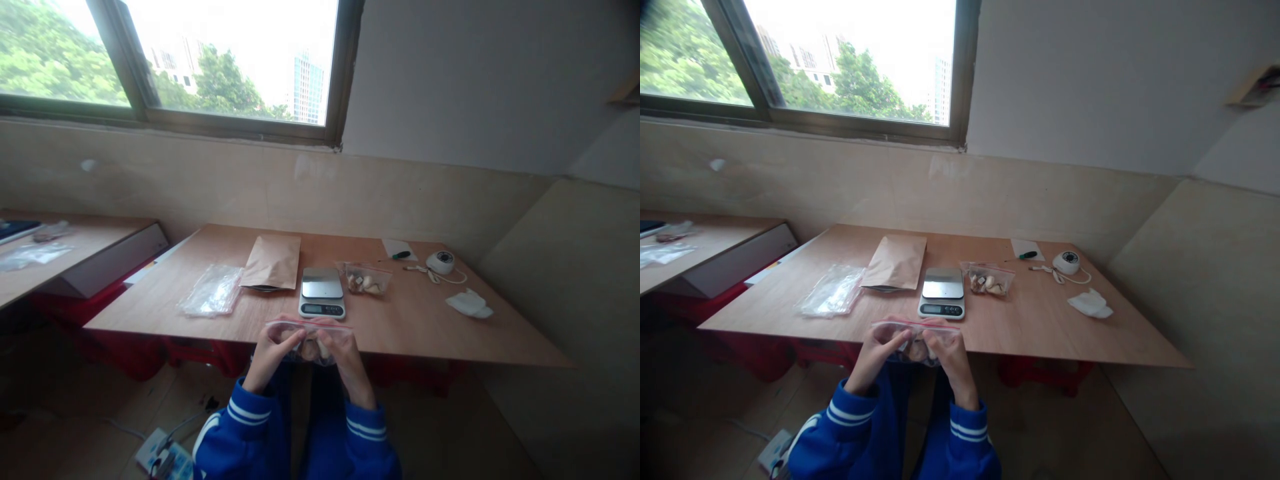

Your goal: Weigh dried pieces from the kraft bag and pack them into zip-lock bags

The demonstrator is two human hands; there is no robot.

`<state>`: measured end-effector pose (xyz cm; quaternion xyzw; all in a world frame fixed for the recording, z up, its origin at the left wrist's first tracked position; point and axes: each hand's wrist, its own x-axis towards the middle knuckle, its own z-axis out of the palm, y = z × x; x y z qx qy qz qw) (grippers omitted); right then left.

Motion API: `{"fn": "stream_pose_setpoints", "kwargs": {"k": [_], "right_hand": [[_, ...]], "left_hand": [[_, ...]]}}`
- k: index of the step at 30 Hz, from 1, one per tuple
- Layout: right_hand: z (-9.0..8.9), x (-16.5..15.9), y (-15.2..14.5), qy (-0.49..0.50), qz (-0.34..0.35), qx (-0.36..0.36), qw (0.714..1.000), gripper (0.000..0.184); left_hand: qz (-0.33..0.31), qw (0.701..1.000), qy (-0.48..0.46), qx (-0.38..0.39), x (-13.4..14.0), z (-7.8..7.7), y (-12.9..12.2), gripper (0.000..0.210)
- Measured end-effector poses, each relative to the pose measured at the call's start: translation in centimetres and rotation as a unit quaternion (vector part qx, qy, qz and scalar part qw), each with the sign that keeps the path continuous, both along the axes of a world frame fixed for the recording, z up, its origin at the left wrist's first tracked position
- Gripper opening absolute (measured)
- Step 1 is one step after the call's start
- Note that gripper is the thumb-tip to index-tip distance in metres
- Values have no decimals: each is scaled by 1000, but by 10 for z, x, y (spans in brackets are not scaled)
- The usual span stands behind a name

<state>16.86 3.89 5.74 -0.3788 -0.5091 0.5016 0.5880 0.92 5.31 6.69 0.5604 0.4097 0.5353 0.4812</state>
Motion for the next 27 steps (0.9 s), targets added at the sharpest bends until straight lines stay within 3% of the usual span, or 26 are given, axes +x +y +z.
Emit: {"fn": "stream_pose_setpoints", "kwargs": {"k": [7,17,27], "right_hand": [[-6,-14,5,7,-57,-35,998,19],[3,-28,5,-2,-104,-3,995,19],[-4,-32,9,19,-107,-22,994,20]], "left_hand": [[29,1000,4,-10,5,-1,-2,17],[73,997,5,-21,12,2,-3,21],[107,993,36,-21,15,-4,-2,26]]}}
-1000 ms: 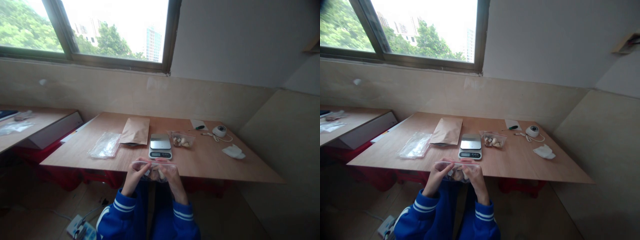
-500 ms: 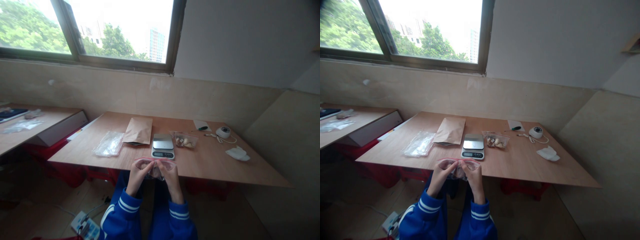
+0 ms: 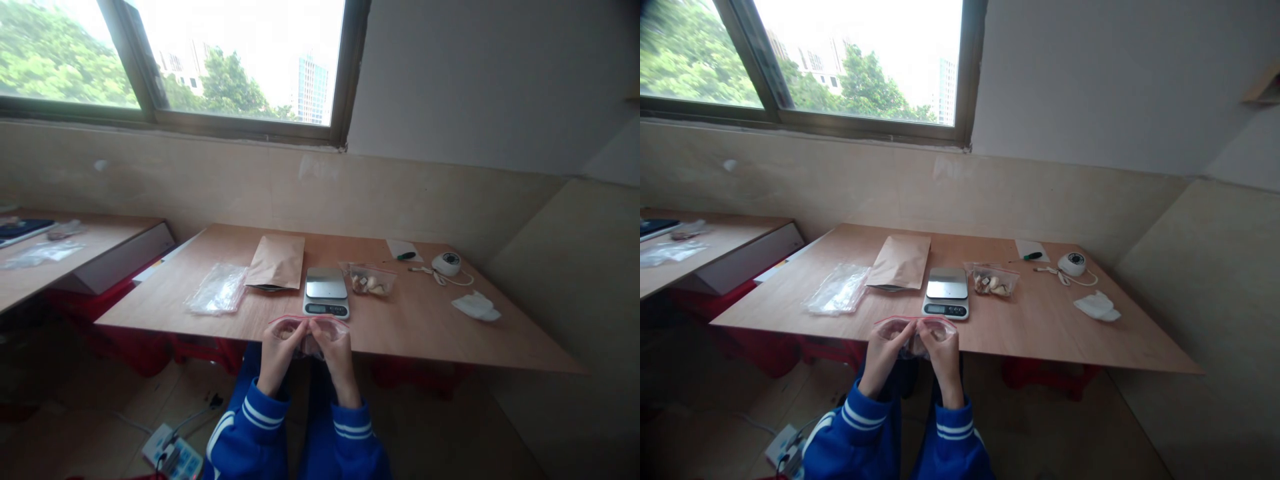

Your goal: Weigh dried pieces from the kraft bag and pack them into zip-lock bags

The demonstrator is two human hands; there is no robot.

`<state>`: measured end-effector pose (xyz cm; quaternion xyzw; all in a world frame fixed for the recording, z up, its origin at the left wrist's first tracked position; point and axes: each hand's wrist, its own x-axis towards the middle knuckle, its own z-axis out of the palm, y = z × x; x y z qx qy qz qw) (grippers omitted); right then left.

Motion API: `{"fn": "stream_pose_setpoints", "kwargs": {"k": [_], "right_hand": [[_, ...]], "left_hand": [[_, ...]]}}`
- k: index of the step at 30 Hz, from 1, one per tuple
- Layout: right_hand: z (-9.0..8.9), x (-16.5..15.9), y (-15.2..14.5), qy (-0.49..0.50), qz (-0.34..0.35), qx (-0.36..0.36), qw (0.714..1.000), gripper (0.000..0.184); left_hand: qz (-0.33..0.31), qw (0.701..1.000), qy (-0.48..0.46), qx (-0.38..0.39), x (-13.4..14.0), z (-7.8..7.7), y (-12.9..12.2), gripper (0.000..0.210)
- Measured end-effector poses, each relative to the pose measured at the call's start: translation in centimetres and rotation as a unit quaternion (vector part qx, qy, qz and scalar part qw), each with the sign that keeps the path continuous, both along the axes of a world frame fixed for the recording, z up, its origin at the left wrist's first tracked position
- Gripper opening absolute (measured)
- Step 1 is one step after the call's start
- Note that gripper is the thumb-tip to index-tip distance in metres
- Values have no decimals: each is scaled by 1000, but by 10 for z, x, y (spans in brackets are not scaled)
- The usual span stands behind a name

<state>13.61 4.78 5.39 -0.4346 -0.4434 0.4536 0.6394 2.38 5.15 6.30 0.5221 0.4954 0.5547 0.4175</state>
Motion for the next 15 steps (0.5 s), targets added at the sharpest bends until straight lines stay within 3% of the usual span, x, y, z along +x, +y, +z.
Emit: {"fn": "stream_pose_setpoints", "kwargs": {"k": [6,9,15], "right_hand": [[-1,-3,-1,-4,-21,21,1000,16],[-4,4,-1,-6,-51,10,999,19],[-12,27,-2,69,-39,-75,994,39]], "left_hand": [[-13,999,-29,7,-2,-4,1,27],[-29,997,-56,-35,-2,-8,4,38],[-59,983,-133,-111,4,-19,11,53]]}}
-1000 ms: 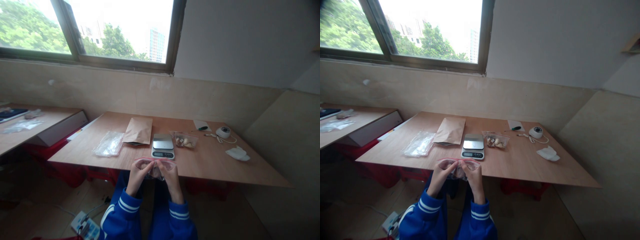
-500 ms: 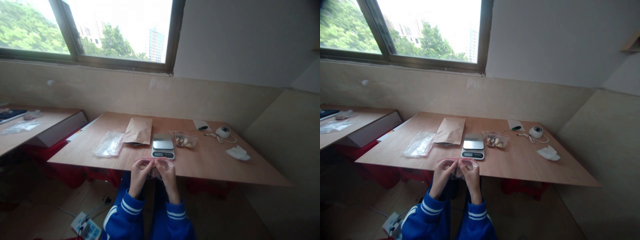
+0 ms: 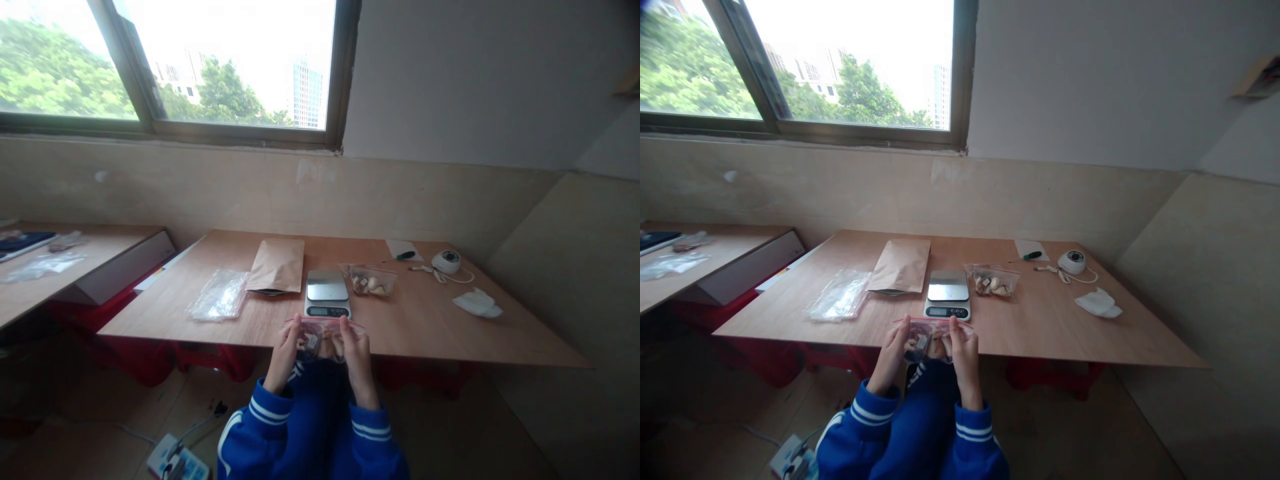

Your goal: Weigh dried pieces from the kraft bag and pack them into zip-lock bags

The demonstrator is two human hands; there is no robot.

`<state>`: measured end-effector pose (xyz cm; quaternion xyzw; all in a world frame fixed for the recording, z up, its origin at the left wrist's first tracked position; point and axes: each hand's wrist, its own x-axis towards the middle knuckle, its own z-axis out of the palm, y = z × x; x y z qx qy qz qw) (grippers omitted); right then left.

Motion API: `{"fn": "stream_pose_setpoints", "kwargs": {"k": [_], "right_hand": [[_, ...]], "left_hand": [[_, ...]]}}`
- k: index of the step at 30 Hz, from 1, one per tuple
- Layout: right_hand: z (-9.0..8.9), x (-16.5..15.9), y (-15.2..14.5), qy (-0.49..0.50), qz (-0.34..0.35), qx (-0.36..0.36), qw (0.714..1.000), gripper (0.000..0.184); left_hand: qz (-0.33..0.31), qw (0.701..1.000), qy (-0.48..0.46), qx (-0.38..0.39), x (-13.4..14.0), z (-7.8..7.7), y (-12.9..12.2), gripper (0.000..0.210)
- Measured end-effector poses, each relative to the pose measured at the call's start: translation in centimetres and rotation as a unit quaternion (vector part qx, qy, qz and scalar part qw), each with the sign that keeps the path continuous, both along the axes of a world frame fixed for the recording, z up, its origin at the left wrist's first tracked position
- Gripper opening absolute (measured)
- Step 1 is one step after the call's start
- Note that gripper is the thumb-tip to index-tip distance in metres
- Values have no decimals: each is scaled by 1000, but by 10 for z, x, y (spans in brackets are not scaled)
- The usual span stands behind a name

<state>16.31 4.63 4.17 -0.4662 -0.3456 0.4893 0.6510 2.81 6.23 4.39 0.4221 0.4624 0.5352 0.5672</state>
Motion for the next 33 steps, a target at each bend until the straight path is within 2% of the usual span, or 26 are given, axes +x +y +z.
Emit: {"fn": "stream_pose_setpoints", "kwargs": {"k": [6,10,13,18,20,22,24,27,30,33], "right_hand": [[-2,7,1,11,-57,-1,998,47],[-4,10,3,24,-107,-34,993,51],[-2,13,3,28,-59,-9,998,52],[3,16,-2,23,72,16,997,58],[0,18,-2,-9,93,9,996,52],[-3,21,-1,-29,85,6,996,47],[-6,27,2,-23,45,6,999,49],[-11,44,4,2,-70,2,998,56],[-19,73,1,-1,-207,-14,978,59],[-35,103,-4,-35,-314,-53,947,58]], "left_hand": [[-46,999,-16,19,9,-1,2,56],[-121,991,-20,51,1,-3,1,44],[-136,989,16,63,-8,-8,1,37],[-45,995,33,81,-16,-8,4,40],[-29,996,26,81,-16,-5,5,41],[-40,997,17,68,-16,-1,5,45],[-59,997,6,41,-17,1,4,51],[-83,996,7,7,-20,3,1,55],[-92,995,35,0,-29,3,1,50],[-75,995,62,2,-41,-1,3,44]]}}
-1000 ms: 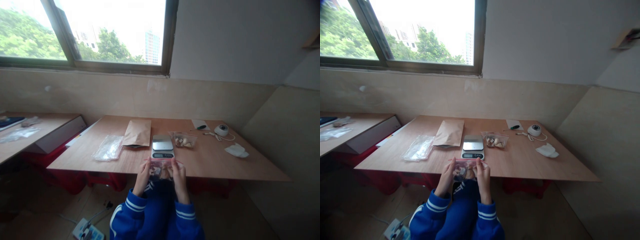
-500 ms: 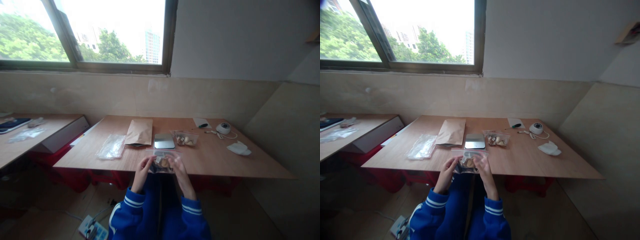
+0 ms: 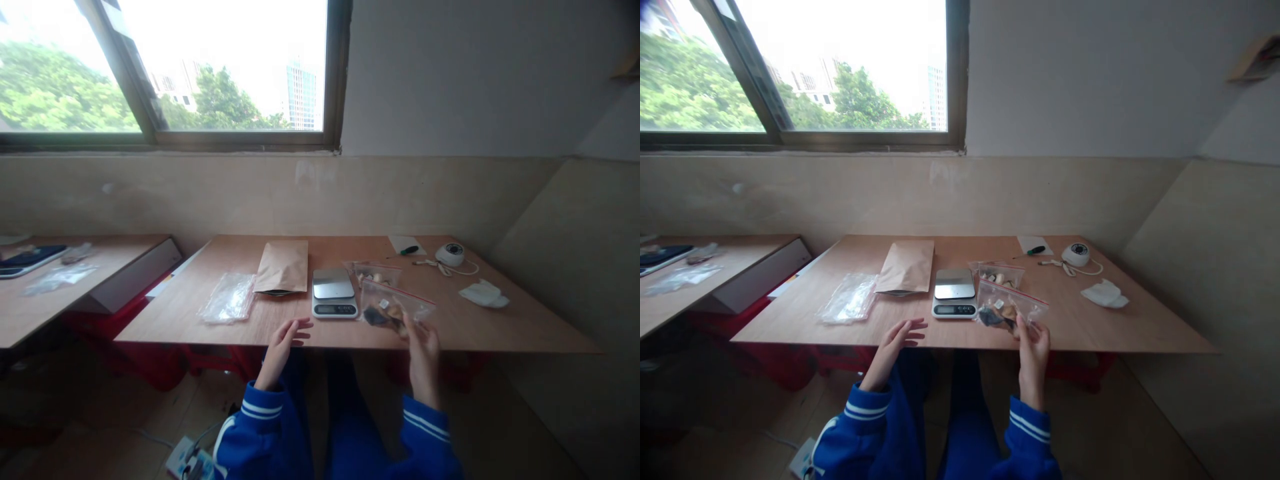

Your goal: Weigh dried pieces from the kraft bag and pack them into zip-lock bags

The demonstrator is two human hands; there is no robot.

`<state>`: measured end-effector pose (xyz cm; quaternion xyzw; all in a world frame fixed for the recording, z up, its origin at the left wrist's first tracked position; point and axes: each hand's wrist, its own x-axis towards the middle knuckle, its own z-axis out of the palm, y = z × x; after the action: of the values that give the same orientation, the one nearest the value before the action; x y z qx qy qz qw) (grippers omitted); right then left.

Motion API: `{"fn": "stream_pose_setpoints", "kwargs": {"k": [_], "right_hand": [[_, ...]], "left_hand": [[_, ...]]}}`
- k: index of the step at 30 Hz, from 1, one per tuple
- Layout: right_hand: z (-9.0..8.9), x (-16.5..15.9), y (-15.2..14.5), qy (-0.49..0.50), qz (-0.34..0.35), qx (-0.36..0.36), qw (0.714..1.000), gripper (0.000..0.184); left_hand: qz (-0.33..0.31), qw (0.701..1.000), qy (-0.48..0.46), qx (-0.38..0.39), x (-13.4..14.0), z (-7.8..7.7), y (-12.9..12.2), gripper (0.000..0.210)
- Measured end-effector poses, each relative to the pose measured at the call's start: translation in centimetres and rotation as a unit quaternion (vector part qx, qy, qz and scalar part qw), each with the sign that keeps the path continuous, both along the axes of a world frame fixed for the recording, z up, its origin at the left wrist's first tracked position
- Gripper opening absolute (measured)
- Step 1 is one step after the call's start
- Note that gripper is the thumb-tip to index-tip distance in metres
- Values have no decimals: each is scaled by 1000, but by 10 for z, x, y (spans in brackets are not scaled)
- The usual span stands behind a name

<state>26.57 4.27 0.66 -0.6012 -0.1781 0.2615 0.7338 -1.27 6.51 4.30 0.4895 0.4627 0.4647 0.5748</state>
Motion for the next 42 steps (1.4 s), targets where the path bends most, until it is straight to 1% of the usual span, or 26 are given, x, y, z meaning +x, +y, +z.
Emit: {"fn": "stream_pose_setpoints", "kwargs": {"k": [2,5,7,9,11,12,13,15,17,18,20,22,25,29,31,33,36,38,39,42], "right_hand": [[-13,12,-1,-34,-52,-43,997,59],[-28,20,9,-100,-88,-92,987,61],[-31,21,23,-149,-83,-103,980,62],[-29,22,39,-211,-59,-105,970,62],[-25,21,49,-287,-61,-114,949,63],[-24,20,50,-326,-83,-120,934,64],[-23,18,49,-359,-118,-123,918,65],[-26,13,39,-398,-187,-116,890,65],[-30,6,27,-415,-207,-101,880,57],[-33,2,22,-422,-196,-94,880,51],[-38,-6,18,-440,-153,-79,881,42],[-43,-11,22,-453,-105,-69,883,39],[-53,-16,33,-455,-48,-76,886,40],[-63,-13,48,-448,14,-112,887,46],[-61,-9,57,-441,35,-126,888,49],[-54,-4,66,-431,49,-131,891,49],[-42,-2,69,-428,34,-122,895,44],[-37,-5,60,-436,1,-96,895,41],[-35,-8,53,-438,-10,-78,896,40],[-25,-18,30,-422,-2,-37,906,38]], "left_hand": [[16,1000,7,2,-7,-3,2,43],[43,999,6,-1,-18,-7,4,44],[56,998,6,-7,-25,-8,4,45],[65,998,11,-16,-32,-8,3,45],[79,997,13,-23,-41,-9,3,45],[90,996,11,-23,-46,-10,3,46],[103,994,7,-23,-50,-12,4,47],[130,991,-2,-24,-58,-18,7,49],[156,987,-8,-25,-64,-25,10,50],[167,986,-10,-25,-65,-28,11,50],[183,983,-13,-25,-66,-32,13,50],[186,982,-14,-26,-64,-32,14,50],[182,983,-14,-23,-60,-29,17,49],[177,984,-8,-5,-57,-25,20,54],[182,983,6,8,-58,-24,21,55],[194,980,33,31,-60,-24,23,54],[213,965,111,103,-60,-26,33,41],[217,945,185,162,-58,-26,47,33],[214,932,226,187,-58,-26,57,32],[173,886,335,269,-61,-24,92,37]]}}
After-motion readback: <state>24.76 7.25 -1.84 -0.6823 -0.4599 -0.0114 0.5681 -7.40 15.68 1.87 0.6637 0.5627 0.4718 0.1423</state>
